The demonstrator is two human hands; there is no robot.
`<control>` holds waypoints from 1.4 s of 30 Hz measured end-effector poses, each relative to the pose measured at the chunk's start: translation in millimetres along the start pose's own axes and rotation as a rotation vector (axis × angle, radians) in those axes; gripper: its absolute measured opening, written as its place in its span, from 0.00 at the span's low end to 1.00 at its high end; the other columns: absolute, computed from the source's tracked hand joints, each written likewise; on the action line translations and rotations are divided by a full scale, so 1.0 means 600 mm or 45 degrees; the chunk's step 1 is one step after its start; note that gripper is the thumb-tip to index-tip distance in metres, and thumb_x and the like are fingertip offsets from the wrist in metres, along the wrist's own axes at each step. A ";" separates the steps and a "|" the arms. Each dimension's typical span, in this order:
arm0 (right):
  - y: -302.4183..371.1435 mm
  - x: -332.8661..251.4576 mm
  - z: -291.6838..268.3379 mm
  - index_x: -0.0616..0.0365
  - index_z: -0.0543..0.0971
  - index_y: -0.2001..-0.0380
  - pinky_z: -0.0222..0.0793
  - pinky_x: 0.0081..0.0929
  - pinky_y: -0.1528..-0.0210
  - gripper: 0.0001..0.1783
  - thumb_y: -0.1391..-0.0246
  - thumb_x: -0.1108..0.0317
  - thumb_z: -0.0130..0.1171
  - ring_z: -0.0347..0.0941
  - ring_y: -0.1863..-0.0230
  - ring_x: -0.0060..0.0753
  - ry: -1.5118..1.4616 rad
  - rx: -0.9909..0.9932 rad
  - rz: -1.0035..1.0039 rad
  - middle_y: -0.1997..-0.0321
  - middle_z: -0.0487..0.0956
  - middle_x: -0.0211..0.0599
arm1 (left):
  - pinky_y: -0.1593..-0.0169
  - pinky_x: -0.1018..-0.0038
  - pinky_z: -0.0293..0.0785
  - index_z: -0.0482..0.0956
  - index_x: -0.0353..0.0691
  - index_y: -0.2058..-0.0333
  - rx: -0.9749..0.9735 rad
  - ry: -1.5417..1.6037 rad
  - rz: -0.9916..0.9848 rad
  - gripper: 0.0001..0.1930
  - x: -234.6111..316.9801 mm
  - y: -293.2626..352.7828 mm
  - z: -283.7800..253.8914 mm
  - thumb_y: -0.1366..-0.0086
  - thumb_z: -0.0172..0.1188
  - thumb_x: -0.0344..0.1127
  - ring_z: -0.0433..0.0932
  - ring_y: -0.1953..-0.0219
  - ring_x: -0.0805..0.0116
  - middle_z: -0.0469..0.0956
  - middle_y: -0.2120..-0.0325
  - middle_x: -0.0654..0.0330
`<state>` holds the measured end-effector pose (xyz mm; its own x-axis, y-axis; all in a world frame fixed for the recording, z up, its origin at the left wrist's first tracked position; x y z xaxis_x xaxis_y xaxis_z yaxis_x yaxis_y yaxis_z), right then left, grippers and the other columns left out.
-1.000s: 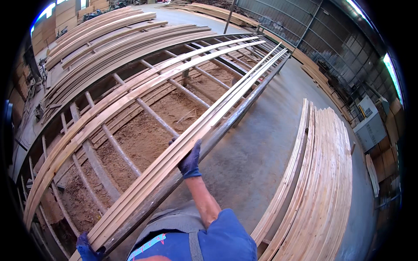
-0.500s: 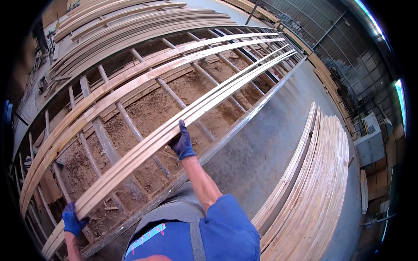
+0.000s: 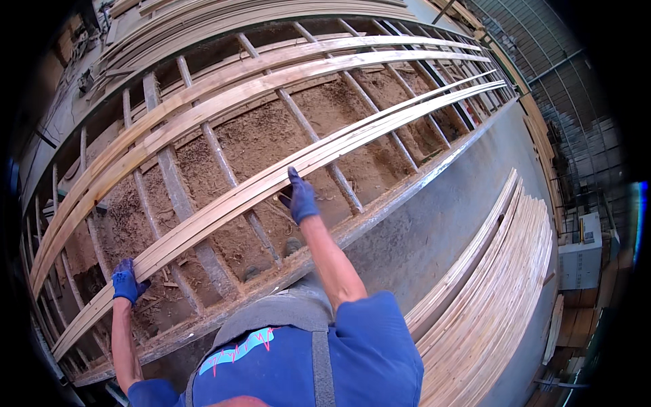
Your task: The person assembles a wooden frame by placing long, thin wooden planks onto a metal jig. They use a brush to apply a white substance, likely glue, to the planks and the jig. The person repeatedly picks up planks, applies the substance, and positions them within the jig structure.
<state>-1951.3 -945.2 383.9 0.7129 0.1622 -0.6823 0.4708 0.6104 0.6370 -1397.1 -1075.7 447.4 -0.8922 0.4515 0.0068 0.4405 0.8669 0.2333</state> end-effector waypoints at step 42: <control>-0.023 -0.091 -0.179 0.58 0.69 0.51 0.70 0.52 0.42 0.20 0.40 0.58 0.57 0.75 0.52 0.50 -0.464 -0.195 -0.008 0.53 0.77 0.47 | 0.49 0.52 0.66 0.72 0.34 0.48 0.081 0.181 0.339 0.41 0.368 0.028 0.009 0.57 0.73 0.54 0.73 0.55 0.42 0.75 0.58 0.42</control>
<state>-2052.4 -879.1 373.8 0.8612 -0.1108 -0.4960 0.4120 0.7236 0.5537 -1586.2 -960.2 447.6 -0.7478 0.6342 0.1965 0.6618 0.7357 0.1440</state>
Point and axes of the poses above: each hand's wrist, its own y-axis away from the middle knuckle, its own z-axis out of the palm, x = y × z, the point moved 8 cm from there along -y, towards the middle knuckle
